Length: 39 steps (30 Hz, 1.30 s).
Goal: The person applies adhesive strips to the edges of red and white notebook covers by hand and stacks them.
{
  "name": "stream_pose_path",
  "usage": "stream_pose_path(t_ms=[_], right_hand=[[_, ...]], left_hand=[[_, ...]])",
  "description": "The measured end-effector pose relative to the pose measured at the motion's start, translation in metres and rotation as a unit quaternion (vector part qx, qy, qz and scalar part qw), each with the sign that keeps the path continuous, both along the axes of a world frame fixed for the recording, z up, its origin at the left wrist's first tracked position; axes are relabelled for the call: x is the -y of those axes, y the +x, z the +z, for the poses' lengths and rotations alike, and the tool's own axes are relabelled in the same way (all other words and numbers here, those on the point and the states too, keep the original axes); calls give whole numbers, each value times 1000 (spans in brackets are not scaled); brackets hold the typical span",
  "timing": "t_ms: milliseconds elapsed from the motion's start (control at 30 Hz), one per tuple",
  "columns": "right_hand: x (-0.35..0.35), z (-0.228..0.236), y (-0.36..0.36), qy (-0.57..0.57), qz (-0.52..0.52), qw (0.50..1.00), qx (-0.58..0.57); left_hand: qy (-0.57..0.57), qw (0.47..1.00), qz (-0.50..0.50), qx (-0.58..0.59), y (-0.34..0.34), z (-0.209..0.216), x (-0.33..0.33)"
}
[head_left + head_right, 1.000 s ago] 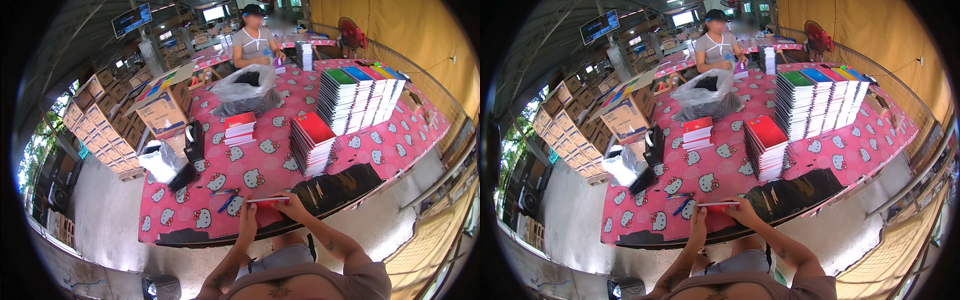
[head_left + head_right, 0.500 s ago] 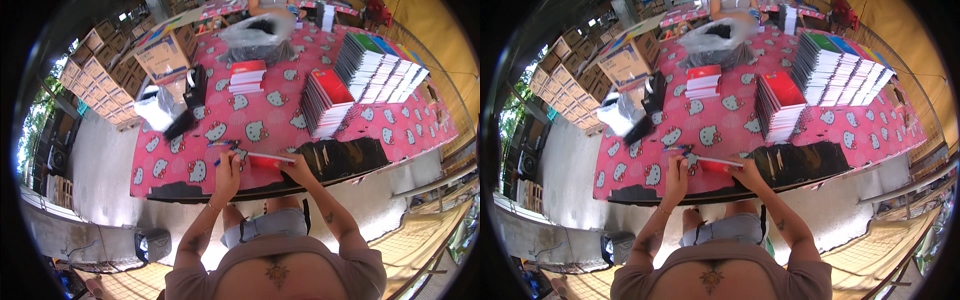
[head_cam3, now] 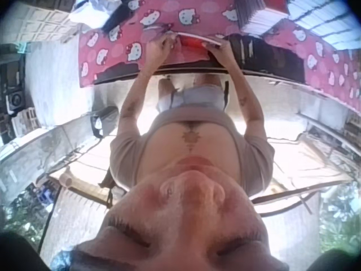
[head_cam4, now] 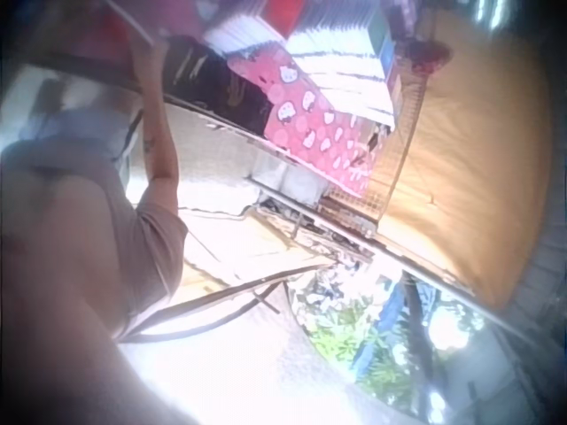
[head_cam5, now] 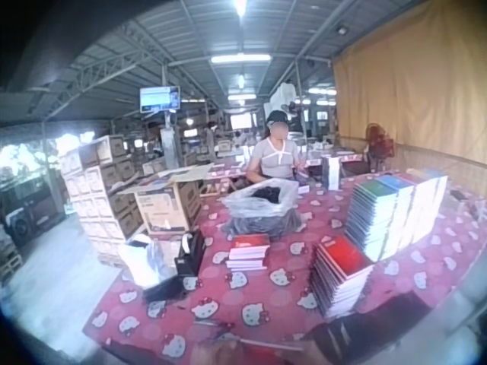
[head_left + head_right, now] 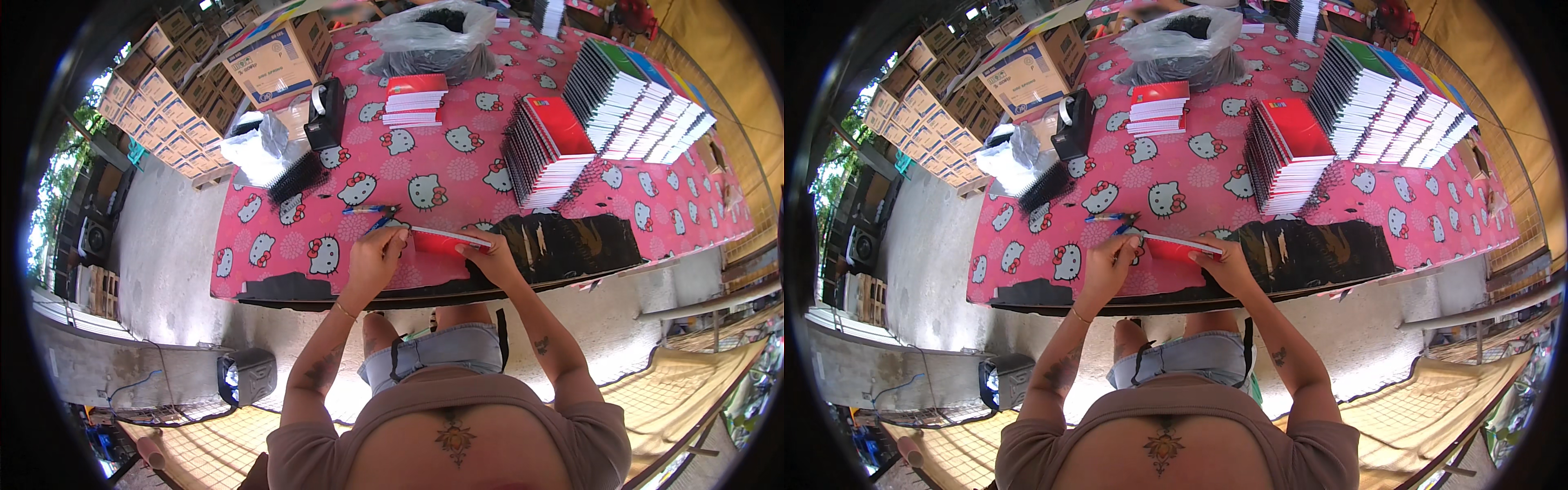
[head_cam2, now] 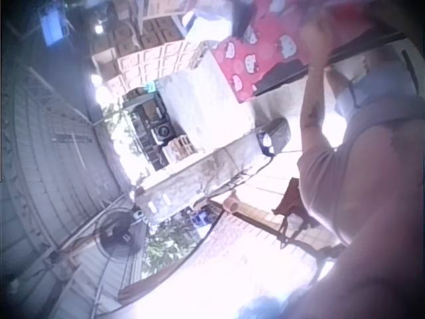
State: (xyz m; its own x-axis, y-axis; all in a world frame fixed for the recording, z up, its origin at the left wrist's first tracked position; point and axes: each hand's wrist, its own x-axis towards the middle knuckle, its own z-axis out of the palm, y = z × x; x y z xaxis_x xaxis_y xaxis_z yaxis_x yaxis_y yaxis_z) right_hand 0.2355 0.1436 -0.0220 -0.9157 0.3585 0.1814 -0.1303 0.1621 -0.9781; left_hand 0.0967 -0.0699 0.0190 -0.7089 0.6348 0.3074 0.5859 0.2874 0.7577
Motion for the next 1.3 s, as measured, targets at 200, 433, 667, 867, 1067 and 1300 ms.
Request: stream_pose_path(t_ms=[200, 433, 667, 867, 1067, 1300], right_hand=[[-2, 0, 1, 12, -8, 1000, 8], [8, 5, 7, -35, 6, 999, -2], [24, 26, 4, -84, -75, 992, -56], [19, 34, 10, -69, -87, 993, -43], [20, 20, 8, -1, -96, 992, -84], [18, 20, 15, -7, -95, 993, -68]], left_hand=[[21, 982, -116, -151, -17, 21, -8], [-106, 959, -124, -232, -15, 35, -17], [-188, 905, -3, -382, 35, -19, -17], [-216, 885, -6, -412, 28, 4, -34], [-178, 893, 76, -406, 20, 30, -57], [-167, 901, 29, -400, 31, 30, -61]])
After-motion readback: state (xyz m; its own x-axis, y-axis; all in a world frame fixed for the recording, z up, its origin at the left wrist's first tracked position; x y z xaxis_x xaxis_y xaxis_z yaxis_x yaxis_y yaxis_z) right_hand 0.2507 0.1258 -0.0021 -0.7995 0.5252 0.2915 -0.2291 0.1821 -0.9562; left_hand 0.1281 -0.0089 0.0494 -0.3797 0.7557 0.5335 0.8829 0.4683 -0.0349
